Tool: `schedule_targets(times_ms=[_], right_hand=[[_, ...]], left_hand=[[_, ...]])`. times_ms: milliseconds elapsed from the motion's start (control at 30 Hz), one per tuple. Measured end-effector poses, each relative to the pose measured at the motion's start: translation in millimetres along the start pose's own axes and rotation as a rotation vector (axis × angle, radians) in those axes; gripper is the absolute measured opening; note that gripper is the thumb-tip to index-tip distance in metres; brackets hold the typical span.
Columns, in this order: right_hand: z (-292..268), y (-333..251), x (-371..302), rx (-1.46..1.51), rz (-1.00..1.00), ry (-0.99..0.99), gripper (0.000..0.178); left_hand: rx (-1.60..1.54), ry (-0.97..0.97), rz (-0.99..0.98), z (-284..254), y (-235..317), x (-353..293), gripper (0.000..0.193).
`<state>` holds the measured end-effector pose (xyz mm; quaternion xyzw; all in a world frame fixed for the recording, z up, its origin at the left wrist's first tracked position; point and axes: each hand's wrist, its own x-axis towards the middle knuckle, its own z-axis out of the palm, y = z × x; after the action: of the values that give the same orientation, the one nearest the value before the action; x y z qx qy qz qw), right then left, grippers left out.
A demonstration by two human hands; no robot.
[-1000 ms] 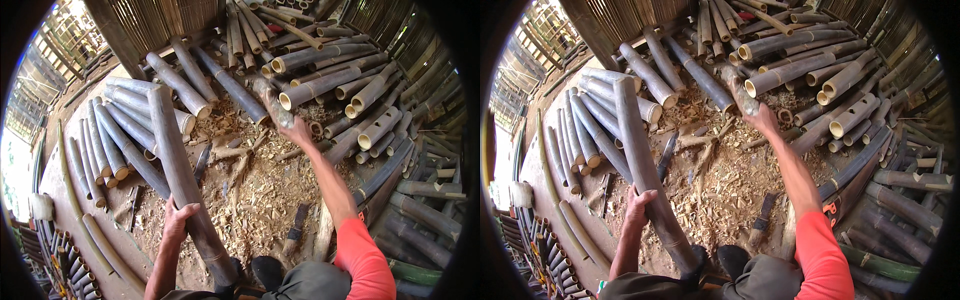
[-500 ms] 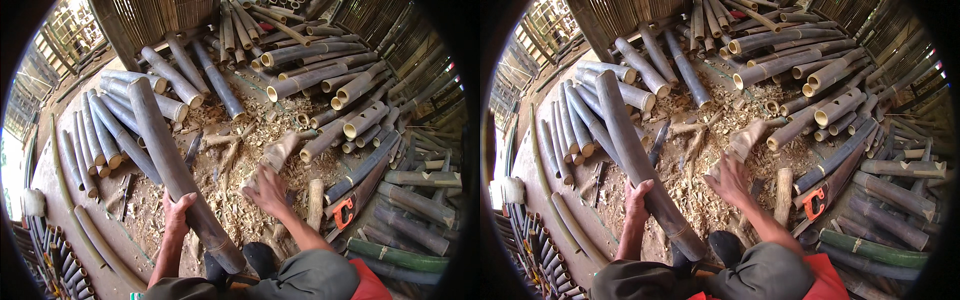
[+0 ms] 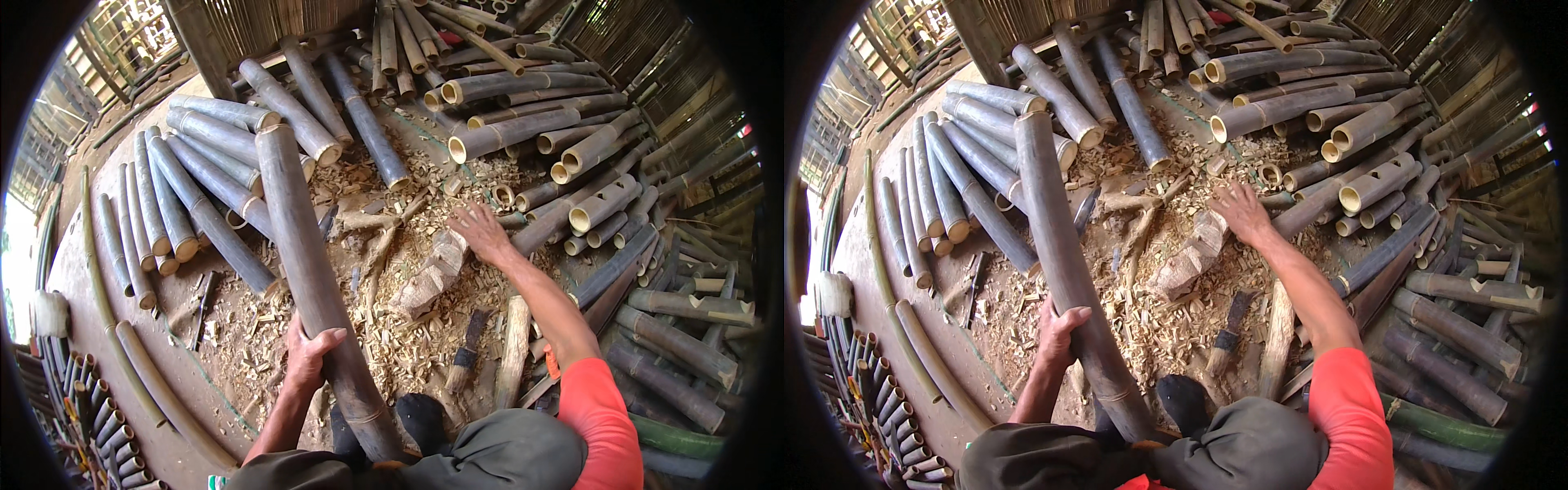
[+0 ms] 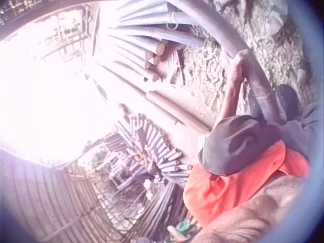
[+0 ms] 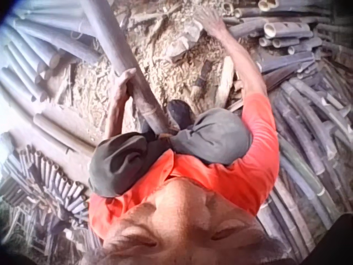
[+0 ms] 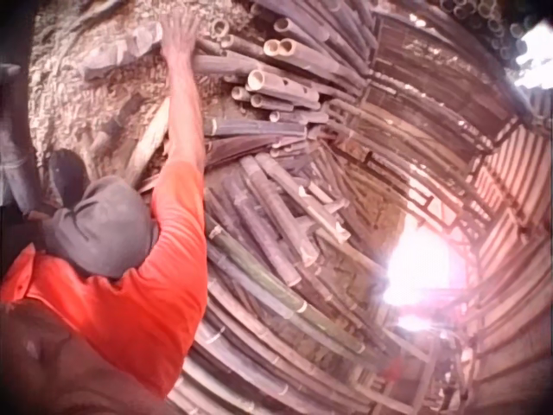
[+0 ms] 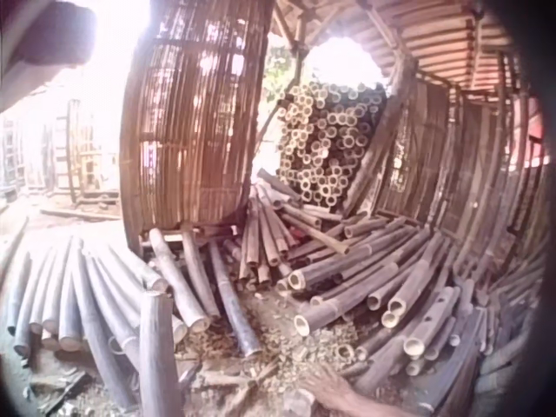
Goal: The person cuts a bamboo pole with a hand saw, uses a knife to carve a hole and smooth edges, and fits bamboo segments together by hand.
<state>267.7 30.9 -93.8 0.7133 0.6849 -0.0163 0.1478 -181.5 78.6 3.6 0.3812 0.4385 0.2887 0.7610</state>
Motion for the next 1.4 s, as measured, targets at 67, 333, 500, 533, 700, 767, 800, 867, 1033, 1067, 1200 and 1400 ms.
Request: schedule_targets(times_ms=[67, 333, 500, 533, 700, 767, 800, 867, 1033, 1067, 1200, 1400], right_hand=[[2.7, -1.9, 3.0, 0.038, -0.078, 0.001, 0.096], [-26.7, -62.9, -29.1, 0.319, 0.065, 0.146, 0.102], [-8.9, -113.9, -42.4, 0.272, 0.160, 0.081, 0.099], [-8.0, -122.8, -51.4, 0.278, 0.172, 0.108, 0.099], [-75.9, -162.8, -132.7, 0.640, 0.335, 0.321, 0.076], [-87.0, -161.8, -189.0, 0.837, 0.418, 0.315, 0.071], [-79.6, -156.7, -221.4, 0.927, 0.447, 0.314, 0.069], [-71.4, -160.6, -286.2, 0.857, 0.608, 0.328, 0.067], [3.7, -205.5, -401.6, 0.389, 1.164, -0.024, 0.084], [15.5, -217.2, -401.9, 0.422, 1.207, -0.112, 0.084], [46.3, -234.2, -401.1, 0.629, 1.246, -0.216, 0.085], [55.1, -224.4, -364.0, 0.802, 1.167, -0.218, 0.086]], left_hand=[[-0.007, -0.001, -0.026, 4.1, -5.0, 2.2, 0.079], [0.031, -0.077, -0.093, 13.4, -0.9, -10.1, 0.083], [0.102, -0.254, -0.162, 41.0, -56.8, 8.0, 0.100], [0.135, -0.274, -0.160, 44.2, -72.0, 10.7, 0.101], [0.100, -0.287, -0.196, 30.8, -132.0, 22.2, 0.092], [-0.010, -0.328, -0.288, 31.5, -153.1, 23.8, 0.084], [0.029, -0.304, -0.251, 37.3, -158.9, 22.7, 0.083], [0.094, -0.268, -0.189, 51.6, -177.3, 16.8, 0.082], [0.159, -0.237, -0.185, 44.4, -167.8, 0.8, 0.072], [0.171, -0.246, -0.212, 35.0, -161.6, -0.5, 0.073], [0.379, -0.399, -0.284, 26.0, -131.2, -5.4, 0.072], [0.706, -0.604, -0.202, -76.6, -12.6, 19.6, 0.042]])
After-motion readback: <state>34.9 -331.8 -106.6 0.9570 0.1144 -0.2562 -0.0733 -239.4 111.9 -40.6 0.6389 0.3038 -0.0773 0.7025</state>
